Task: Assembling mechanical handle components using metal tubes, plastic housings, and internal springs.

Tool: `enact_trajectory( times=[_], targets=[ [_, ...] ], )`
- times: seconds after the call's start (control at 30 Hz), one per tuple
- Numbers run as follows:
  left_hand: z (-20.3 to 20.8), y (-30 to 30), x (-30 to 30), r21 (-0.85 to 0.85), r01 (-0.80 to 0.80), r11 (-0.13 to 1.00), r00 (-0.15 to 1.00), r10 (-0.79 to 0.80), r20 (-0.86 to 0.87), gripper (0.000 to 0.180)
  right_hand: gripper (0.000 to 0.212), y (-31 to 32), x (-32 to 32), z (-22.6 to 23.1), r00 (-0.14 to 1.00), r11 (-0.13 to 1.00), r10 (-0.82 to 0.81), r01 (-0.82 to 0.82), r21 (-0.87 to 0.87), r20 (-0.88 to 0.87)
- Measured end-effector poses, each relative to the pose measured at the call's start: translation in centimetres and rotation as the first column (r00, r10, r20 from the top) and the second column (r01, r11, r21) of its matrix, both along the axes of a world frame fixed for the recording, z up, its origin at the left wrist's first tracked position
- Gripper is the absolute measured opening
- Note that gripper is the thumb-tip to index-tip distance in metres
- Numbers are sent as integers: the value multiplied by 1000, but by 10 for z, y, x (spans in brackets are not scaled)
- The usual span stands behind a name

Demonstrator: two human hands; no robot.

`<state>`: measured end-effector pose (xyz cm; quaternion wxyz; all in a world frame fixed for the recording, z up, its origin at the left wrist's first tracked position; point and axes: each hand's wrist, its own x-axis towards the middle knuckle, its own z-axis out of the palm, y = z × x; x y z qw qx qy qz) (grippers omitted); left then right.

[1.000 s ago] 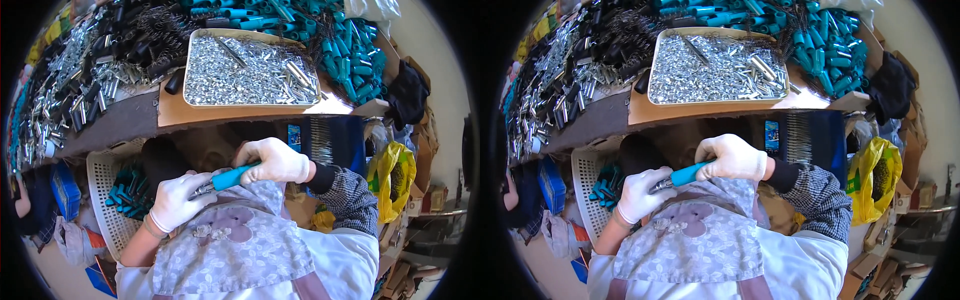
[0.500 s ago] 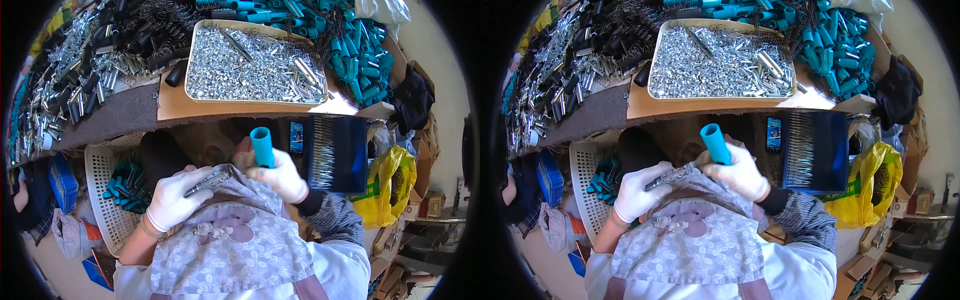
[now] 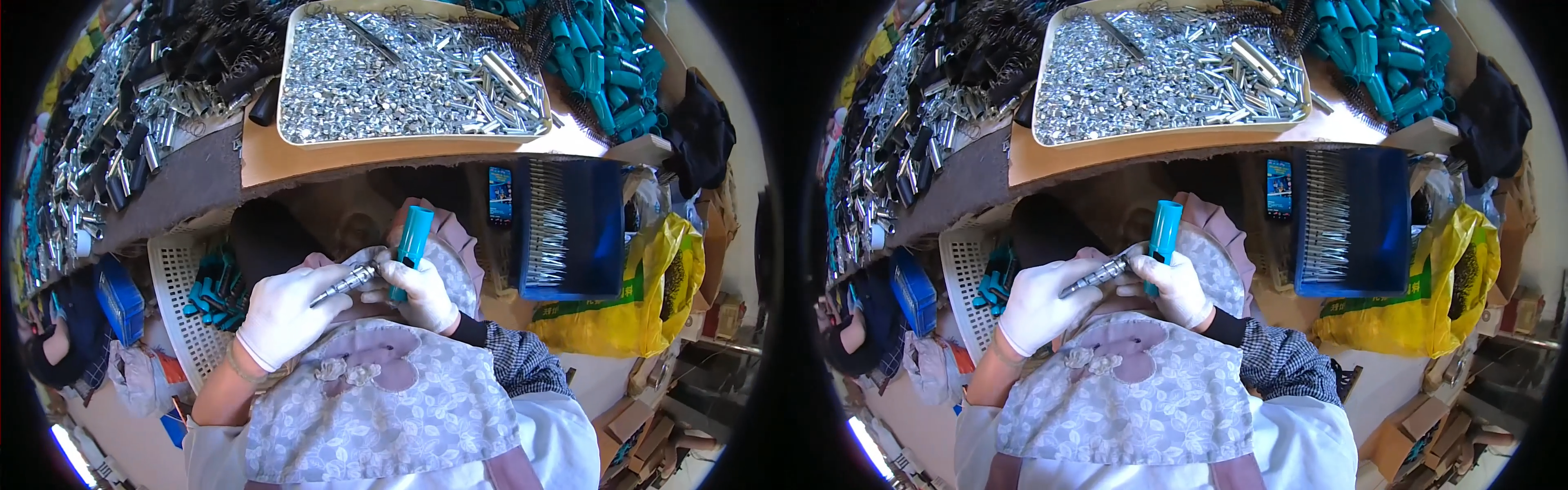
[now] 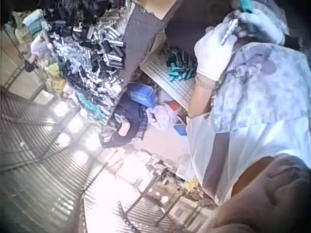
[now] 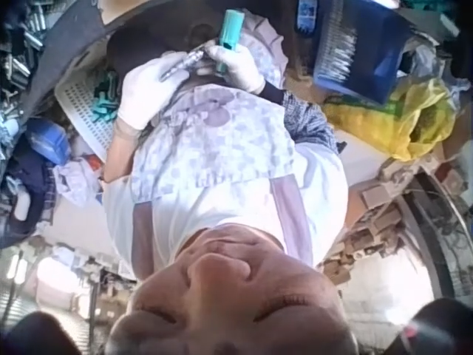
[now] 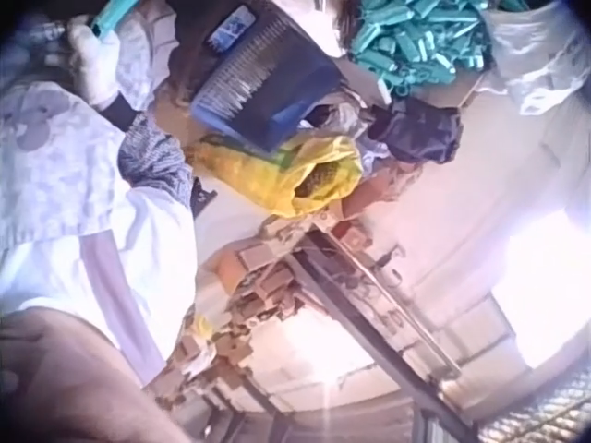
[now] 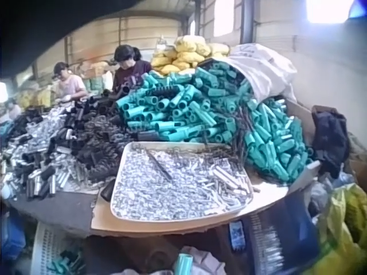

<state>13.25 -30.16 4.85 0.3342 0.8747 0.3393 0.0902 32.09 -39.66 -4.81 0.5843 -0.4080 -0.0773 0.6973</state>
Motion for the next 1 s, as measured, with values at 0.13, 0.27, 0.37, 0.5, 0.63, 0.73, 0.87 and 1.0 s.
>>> enact_trajectory(
  times=[0.13, 0.27, 0.37, 0.5, 0.63, 0.73, 0.87, 1.0],
  targets=[
    [-3, 4, 8, 22, 1, 1000, 999, 0, -53, 28, 35, 0, 3, -9, 1000, 1000, -1, 1, 26, 1],
    [-9, 7, 13, -34, -17, 999, 1000, 17, -6, 29, 34, 2, 7, -5, 1000, 1000, -11, 10, 29, 14],
    [-13, 7, 14, -72, -43, 996, 998, 47, 45, 30, 32, 5, 11, -8, 999, 998, 31, -30, 49, -9],
    [-13, 5, 14, -103, -55, 993, 998, 57, 16, 32, 30, 7, 13, -20, 994, 994, 70, -62, 92, -85],
    [-13, 0, 9, -103, -55, 993, 998, 54, -14, 33, 29, 6, 12, -11, 995, 994, 94, -95, 61, 21],
    [-27, -3, 5, 119, -11, 993, 999, 5, 48, 31, 29, 7, 12, -7, 991, 992, 123, -124, 11, 58],
    [-27, -8, 4, 247, 34, 968, 999, -33, -9, 30, 29, 8, 14, 5, 984, 982, 173, -170, -84, 34],
    [-31, -7, -3, 159, -29, 987, 998, 20, 58, 30, 30, 13, 32, 16, 925, 968, 245, -249, -24, 291]
  ],
)
